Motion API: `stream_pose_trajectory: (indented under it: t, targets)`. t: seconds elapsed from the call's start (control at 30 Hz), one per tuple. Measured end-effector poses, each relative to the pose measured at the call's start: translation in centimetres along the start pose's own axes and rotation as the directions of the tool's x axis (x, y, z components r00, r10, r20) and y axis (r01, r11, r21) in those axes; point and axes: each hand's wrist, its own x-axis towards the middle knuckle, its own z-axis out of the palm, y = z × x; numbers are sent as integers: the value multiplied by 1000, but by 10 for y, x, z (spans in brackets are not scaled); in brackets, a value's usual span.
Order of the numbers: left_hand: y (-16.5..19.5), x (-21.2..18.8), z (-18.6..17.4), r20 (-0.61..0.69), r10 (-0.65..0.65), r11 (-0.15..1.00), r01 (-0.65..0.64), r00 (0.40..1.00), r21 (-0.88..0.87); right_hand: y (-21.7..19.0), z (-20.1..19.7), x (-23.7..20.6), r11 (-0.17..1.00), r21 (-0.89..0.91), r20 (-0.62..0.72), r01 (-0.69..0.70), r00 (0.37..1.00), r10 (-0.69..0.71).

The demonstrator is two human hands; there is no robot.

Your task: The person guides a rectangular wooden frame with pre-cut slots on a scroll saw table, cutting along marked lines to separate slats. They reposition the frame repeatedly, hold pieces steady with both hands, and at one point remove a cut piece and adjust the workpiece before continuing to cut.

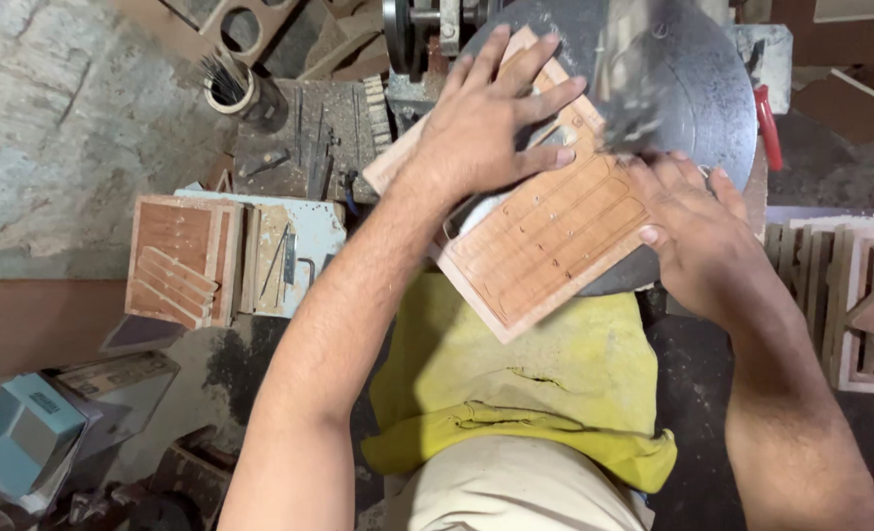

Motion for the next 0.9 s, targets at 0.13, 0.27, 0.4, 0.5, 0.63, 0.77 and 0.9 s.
stream_pose_trajectory:
  t: [0.13, 0.27, 0.4, 0.5, 0.63, 0.77, 0.9]
  targets:
    - [8, -6, 1, 28, -63, 998, 62, 998, 24, 8, -5, 8, 1000, -21, 52, 3, 999, -2]
    - [18, -15, 1, 5, -120, 992, 120, 993, 46, 14, -8, 14, 998, -48, 93, -28, 995, 32]
    - [30, -26, 1, -11, -200, 977, 201, 980, 65, 21, -11, 21, 991, -77, 160, -106, 980, 117]
    - [36, -28, 1, 5, -231, 967, 229, 973, 109, 29, -16, 28, 996, -78, 173, -31, 984, 44]
    - [33, -25, 2, 34, -168, 972, 160, 985, 174, 39, -20, 36, 995, -99, 178, 31, 984, -13]
    - [26, -24, 4, -24, -43, 992, 46, 999, 118, 42, -17, 37, 992, -104, 78, 65, 995, -57]
    - [24, -24, 5, 21, -72, 993, 70, 997, 93, 41, -12, 31, 998, -57, -34, 31, 999, -33]
